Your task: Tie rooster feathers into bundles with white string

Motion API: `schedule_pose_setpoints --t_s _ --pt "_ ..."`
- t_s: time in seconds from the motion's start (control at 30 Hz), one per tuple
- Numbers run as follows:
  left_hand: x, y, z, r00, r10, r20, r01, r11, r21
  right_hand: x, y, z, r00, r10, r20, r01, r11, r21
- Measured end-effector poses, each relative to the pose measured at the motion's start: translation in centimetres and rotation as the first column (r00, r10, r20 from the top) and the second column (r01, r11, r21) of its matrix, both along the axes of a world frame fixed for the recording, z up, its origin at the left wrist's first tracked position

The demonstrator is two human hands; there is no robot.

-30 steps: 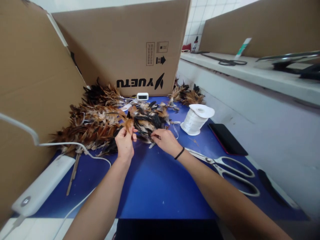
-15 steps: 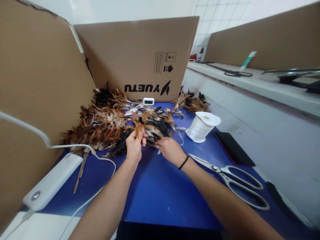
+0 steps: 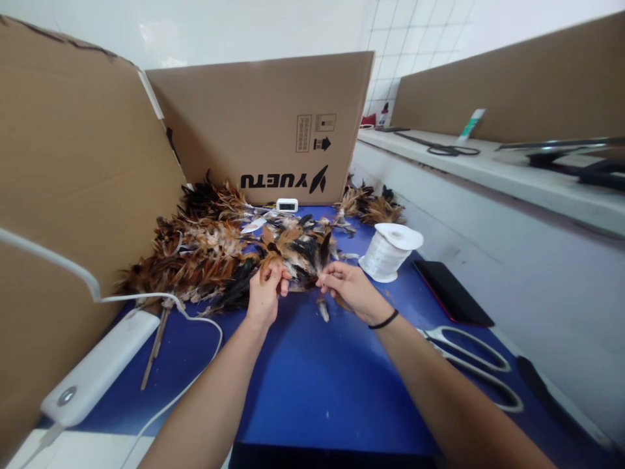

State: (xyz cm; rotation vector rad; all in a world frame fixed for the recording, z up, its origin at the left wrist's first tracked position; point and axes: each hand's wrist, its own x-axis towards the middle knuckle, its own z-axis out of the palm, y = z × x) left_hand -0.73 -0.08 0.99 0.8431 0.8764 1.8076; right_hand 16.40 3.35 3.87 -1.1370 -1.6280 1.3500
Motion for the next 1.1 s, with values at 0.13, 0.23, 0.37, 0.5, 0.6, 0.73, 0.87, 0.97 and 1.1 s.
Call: schedule_pose_setpoints --t_s 0.13,0.23,0.37,0.5,0.6,0.73,0.87,0.97,1.1 --pt "-0.5 0.1 0.1 0.999 0.015 0.034 -0.015 1.000 -0.013 0.3 0.5 -0.2 0.996 -0.077 -0.041 0.076 0.996 -0.042" --pt "-0.9 0.2 0.3 0.997 0.031 0.071 -0.029 0.999 -0.022 0.4 0.9 -1.0 1.000 -0.021 0.017 0.021 1.000 0.005" --pt "-1.3 0.2 0.7 0.991 0.065 0.116 -0.065 0.998 -0.009 0.0 1.0 -2.4 0.975 0.116 0.189 -0.136 0.986 0.098" --pt "-1.6 0.3 0.9 0.989 0.074 0.128 -0.076 0.997 0.012 -1.0 0.2 -2.7 0.886 0.177 0.428 -0.291 0.931 0.218" --pt "-1.7 0.2 0.9 0.989 0.074 0.131 -0.076 0.997 0.009 -1.7 -0.4 -2.4 0.813 0.204 0.545 -0.407 0.869 0.282" --pt "-1.7 0.2 1.0 0.987 0.063 0.145 -0.065 0.998 0.003 -2.1 -0.1 -1.7 0.795 0.146 0.588 -0.446 0.799 0.405" --pt "-1.8 0.2 1.3 0.985 0.084 0.148 -0.086 0.996 0.013 -2.5 1.5 -1.3 0.793 -0.032 0.609 -0.348 0.796 0.495" --pt "-2.0 0.3 1.4 0.980 0.121 0.155 -0.124 0.992 0.010 -3.5 2.6 -1.2 0.777 -0.086 0.624 -0.327 0.792 0.516" --pt "-2.2 0.4 1.2 0.977 0.140 0.159 -0.143 0.990 0.007 -5.4 3.2 -1.3 0.732 -0.147 0.665 -0.294 0.813 0.503"
